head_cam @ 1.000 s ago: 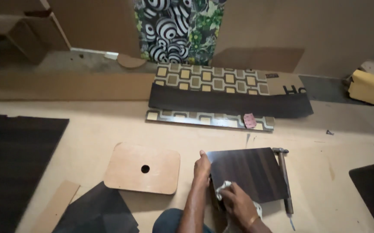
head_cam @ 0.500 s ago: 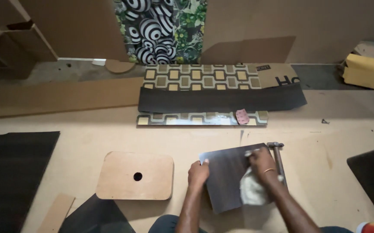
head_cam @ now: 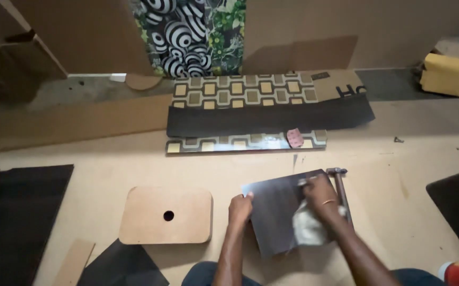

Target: The person wipes a dark wooden panel with a cloth, then picks up a wooden block with two holes and places it on a speaker box. They continue wiping several more wooden panels and the speaker box with the cloth.

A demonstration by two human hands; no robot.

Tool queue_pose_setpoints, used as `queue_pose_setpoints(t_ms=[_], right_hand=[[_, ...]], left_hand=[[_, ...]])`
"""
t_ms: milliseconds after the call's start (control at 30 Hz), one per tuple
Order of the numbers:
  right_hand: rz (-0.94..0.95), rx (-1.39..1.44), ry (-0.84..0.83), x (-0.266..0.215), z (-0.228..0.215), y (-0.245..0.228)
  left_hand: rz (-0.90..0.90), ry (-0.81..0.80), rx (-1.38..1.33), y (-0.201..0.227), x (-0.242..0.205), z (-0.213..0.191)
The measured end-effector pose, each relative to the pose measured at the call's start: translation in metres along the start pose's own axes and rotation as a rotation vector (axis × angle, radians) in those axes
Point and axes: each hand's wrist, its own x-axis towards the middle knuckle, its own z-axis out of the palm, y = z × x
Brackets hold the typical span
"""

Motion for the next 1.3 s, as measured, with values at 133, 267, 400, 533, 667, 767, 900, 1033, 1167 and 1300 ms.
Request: queue_pose_setpoints(t_ms=[133, 267, 400, 533, 667, 767, 900, 1033, 1167, 1300], right_hand=[[0.076, -0.059, -0.086, 0.0, 0.014, -0.035], [-0.199, -0.087, -0.14, -0.039, 0.058, -0.076], [-0.178, -0.115, -0.09, -0.002, 0.038, -0.031], [-0.164, -0.122, 0.055, 0.013, 0.0, 0.042], [-0.028, -0.051, 0.077, -0.05, -0.014, 0.057], [0.099, -0.001, 0.084, -0.091, -0.004, 0.057], [-0.023, -0.081, 0.047, -0.145, 0.045, 0.008], [-0.128, -0.024, 0.025, -0.17, 0.067, -0.022], [-0.037, 0.082, 0.019, -0.129, 0.033, 0.027], [0.207, -0.052, -0.037, -0.052, -0.02, 0.045]], left_hand=[[-0.023, 0.027, -0.022, 0.016, 0.01, -0.004], [-0.062, -0.009, -0.056, 0.019, -0.006, -0.005], [-0.085, -0.054, 0.093, 0.01, 0.017, 0.009], [-0.11, -0.12, 0.046, 0.009, 0.006, 0.009], [-0.099, -0.101, -0.081, 0.019, -0.006, -0.006], [-0.139, -0.148, -0.134, 0.026, -0.013, -0.009], [-0.204, -0.221, -0.168, 0.041, -0.021, -0.024], [-0.134, -0.203, -0.134, -0.004, 0.026, 0.012], [-0.107, -0.185, -0.217, 0.004, 0.007, -0.001], [-0.344, -0.259, -0.44, 0.016, -0.005, -0.01]])
